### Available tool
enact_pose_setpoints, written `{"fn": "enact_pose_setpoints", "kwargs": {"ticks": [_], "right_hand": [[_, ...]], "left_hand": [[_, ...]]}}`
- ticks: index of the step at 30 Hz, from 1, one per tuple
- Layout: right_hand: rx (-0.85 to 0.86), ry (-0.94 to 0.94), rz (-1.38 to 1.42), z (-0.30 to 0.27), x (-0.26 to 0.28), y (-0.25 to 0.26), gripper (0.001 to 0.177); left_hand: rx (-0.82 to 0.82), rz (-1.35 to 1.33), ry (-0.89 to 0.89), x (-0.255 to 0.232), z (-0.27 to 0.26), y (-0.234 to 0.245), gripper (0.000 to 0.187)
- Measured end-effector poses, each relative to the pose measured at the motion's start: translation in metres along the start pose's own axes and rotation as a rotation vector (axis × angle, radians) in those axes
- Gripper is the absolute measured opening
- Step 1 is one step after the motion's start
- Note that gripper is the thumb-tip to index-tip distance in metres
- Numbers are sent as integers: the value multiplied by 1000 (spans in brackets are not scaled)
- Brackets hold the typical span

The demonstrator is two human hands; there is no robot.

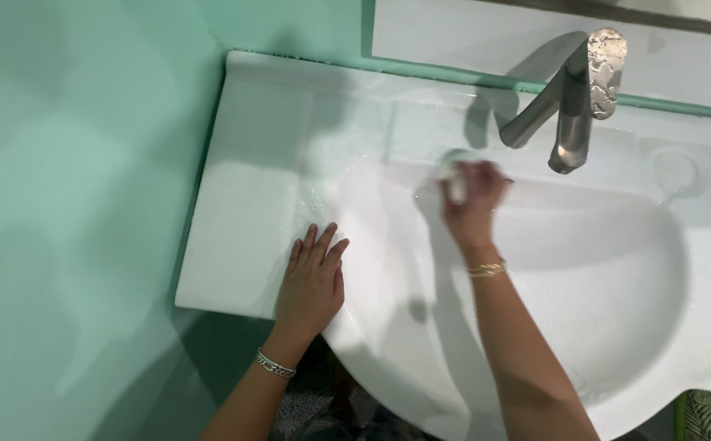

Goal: The person cleans a bathroom sink and the surrounding counter using a sponge. They scrub the flat surface, the edges, and around the base of the faucet before rinsing the sponge under running water and continuing to scrub.

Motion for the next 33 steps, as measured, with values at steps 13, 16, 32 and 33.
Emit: {"fn": "enact_pose_setpoints", "kwargs": {"ticks": [13,16,32,33], "right_hand": [[-56,-49,-50,-26,-106,42,56],[-195,-553,487,-46,-145,35,77],[-6,-218,159,-32,-79,63,68],[-8,-204,148,-30,-75,60,66]], "left_hand": [[14,-8,14,-3,0,0,37],[36,22,7,-4,1,-2,36],[22,31,27,-7,7,-1,35],[27,31,28,-7,7,-1,35]]}}
Point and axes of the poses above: each hand's wrist, its own z-axis towards the middle knuckle, its own y-axis out of the back of the hand, x = y × z, the point moved 7 cm from there along z, towards the middle knuckle, and after that the axes turned 12 degrees about -y, right-handed, at the moved point
